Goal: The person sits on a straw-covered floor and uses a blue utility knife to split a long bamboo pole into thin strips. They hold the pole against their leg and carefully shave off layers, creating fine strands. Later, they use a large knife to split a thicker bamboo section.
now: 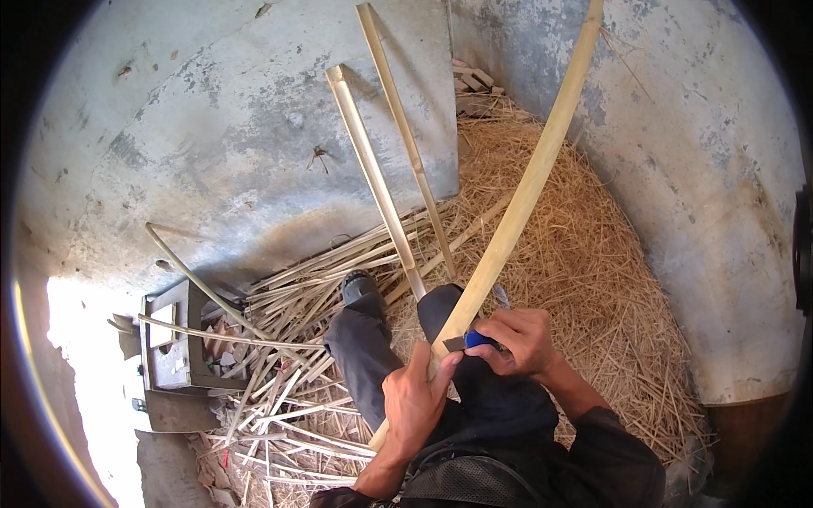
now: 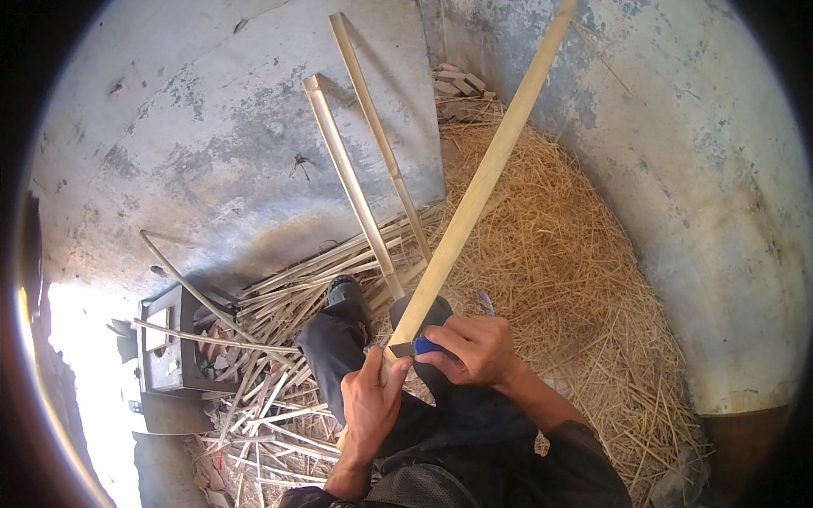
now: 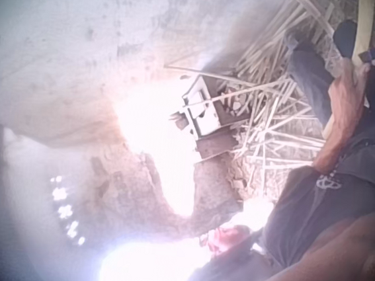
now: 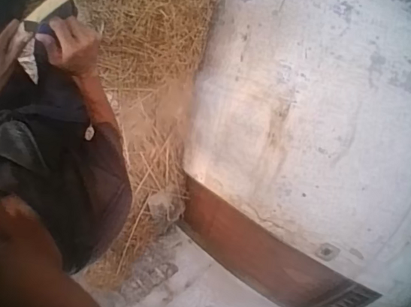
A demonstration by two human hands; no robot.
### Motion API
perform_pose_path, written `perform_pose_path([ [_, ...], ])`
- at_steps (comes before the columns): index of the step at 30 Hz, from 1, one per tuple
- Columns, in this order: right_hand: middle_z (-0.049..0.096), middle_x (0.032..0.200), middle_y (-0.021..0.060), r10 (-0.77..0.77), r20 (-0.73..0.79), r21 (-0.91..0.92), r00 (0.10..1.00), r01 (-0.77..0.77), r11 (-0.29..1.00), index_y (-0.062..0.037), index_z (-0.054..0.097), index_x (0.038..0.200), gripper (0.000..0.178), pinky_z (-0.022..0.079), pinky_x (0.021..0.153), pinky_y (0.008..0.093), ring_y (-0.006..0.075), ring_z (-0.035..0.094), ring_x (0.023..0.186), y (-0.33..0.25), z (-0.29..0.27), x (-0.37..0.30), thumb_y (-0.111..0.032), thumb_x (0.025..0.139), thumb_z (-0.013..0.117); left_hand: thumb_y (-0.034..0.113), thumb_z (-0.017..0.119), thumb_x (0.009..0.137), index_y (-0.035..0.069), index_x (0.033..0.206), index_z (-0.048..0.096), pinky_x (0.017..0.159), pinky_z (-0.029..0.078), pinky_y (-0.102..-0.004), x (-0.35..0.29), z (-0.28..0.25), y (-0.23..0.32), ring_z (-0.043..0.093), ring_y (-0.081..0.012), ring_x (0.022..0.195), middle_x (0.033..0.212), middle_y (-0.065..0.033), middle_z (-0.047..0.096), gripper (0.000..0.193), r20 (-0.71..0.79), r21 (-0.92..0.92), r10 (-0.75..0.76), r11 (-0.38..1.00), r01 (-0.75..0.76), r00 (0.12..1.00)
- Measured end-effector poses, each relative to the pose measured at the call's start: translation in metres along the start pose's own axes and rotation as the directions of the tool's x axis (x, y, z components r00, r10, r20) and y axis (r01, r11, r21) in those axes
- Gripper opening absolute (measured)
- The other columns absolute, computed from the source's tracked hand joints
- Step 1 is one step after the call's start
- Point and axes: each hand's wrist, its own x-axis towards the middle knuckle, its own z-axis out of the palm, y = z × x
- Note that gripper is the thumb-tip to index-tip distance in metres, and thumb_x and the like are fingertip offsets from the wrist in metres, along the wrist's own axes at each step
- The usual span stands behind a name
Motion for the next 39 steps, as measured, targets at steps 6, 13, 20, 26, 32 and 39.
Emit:
perform_pose_path([
  [6, 0.064, 0.07, 0.0035, 0.022, 0.013, -0.051, 1.0, -0.021, 0.998, -0.0091, 0.075, 0.096, 0.03, 0.048, 0.05, 0.0358, 0.0229, 0.064, 0.057, 0.006, -0.008, 0.009, -0.037, 0.087, 0.083, 0.035, 0.071, 0.101, 0.002, 0.09, 0.054, 0.055, 0.047, -0.0506, -0.003, -0.001, -0.006, 0.064, -0.0485, 0.064, 0.065, -0.025, 0.06, 0.039, 0.005, 0.017, -0.007, 1.0, 0.007, 1.0],
  [13, 0.067, 0.071, 0.007, 0.228, -0.353, -0.082, 0.907, -0.273, 0.959, 0.0002, 0.074, 0.096, 0.037, 0.046, 0.05, 0.0318, 0.0179, 0.06, 0.054, 0.056, -0.029, 0.021, -0.036, 0.096, 0.077, 0.038, 0.073, 0.1, 0.003, 0.091, 0.057, 0.053, 0.047, -0.0519, -0.025, 0.004, -0.023, 0.064, -0.0465, 0.06, 0.061, -0.0227, 0.062, 0.039, 0.064, 0.059, -0.018, 0.998, 0.015, 0.998],
  [20, 0.062, 0.072, 0.003, 0.3, -0.339, 0.014, 0.892, -0.314, 0.949, 0.0024, 0.072, 0.1, 0.043, 0.039, 0.053, 0.0269, 0.0093, 0.054, 0.06, 0.106, -0.058, 0.02, -0.04, 0.105, 0.066, 0.035, 0.071, 0.101, 0.002, 0.093, 0.06, 0.054, 0.047, -0.0507, -0.051, 0.009, -0.047, 0.063, -0.0479, 0.063, 0.061, -0.023, 0.061, 0.036, 0.135, -0.031, -0.064, 0.997, 0.069, 0.989],
  [26, 0.057, 0.081, -0.0041, 0.545, -0.213, 0.556, 0.811, -0.358, 0.75, -0.0009, 0.069, 0.117, 0.034, 0.032, 0.055, 0.0248, 0.0042, 0.042, 0.065, 0.108, -0.04, 0.004, -0.032, 0.105, 0.064, 0.044, 0.052, 0.112, 0.001, 0.086, 0.053, 0.05, 0.04, -0.0362, -0.042, 0.006, -0.073, 0.051, -0.0214, 0.053, 0.061, -0.0079, 0.052, 0.05, 0.344, -0.428, -0.071, 0.875, 0.224, 0.936],
  [32, 0.07, 0.098, 0.0015, 0.572, 0.151, 0.806, 0.806, -0.436, 0.401, 0.0011, 0.067, 0.13, 0.037, 0.05, 0.074, 0.0247, 0.0071, 0.061, 0.084, 0.058, 0.001, -0.003, -0.024, 0.102, 0.07, 0.061, 0.028, 0.113, 0.011, 0.076, 0.043, 0.047, 0.026, -0.024, -0.024, 0.004, -0.075, 0.032, -0.0061, 0.055, 0.066, 0.0053, 0.037, 0.064, 0.754, -0.574, -0.034, 0.451, 0.684, 0.656],
  [39, 0.067, 0.085, -0.0009, 0.569, 0.224, 0.812, 0.792, -0.474, 0.341, 0.0046, 0.07, 0.126, 0.049, 0.034, 0.054, 0.0182, 0.0002, 0.042, 0.059, 0.021, 0.008, 0.015, -0.036, 0.099, 0.076, 0.076, 0.03, 0.105, 0.009, 0.072, 0.045, 0.037, 0.021, -0.0207, -0.021, 0.024, -0.1, 0.028, -0.0035, 0.041, 0.054, 0.0057, 0.033, 0.076, 0.866, -0.462, 0.278, 0.129, 0.877, 0.416],
])
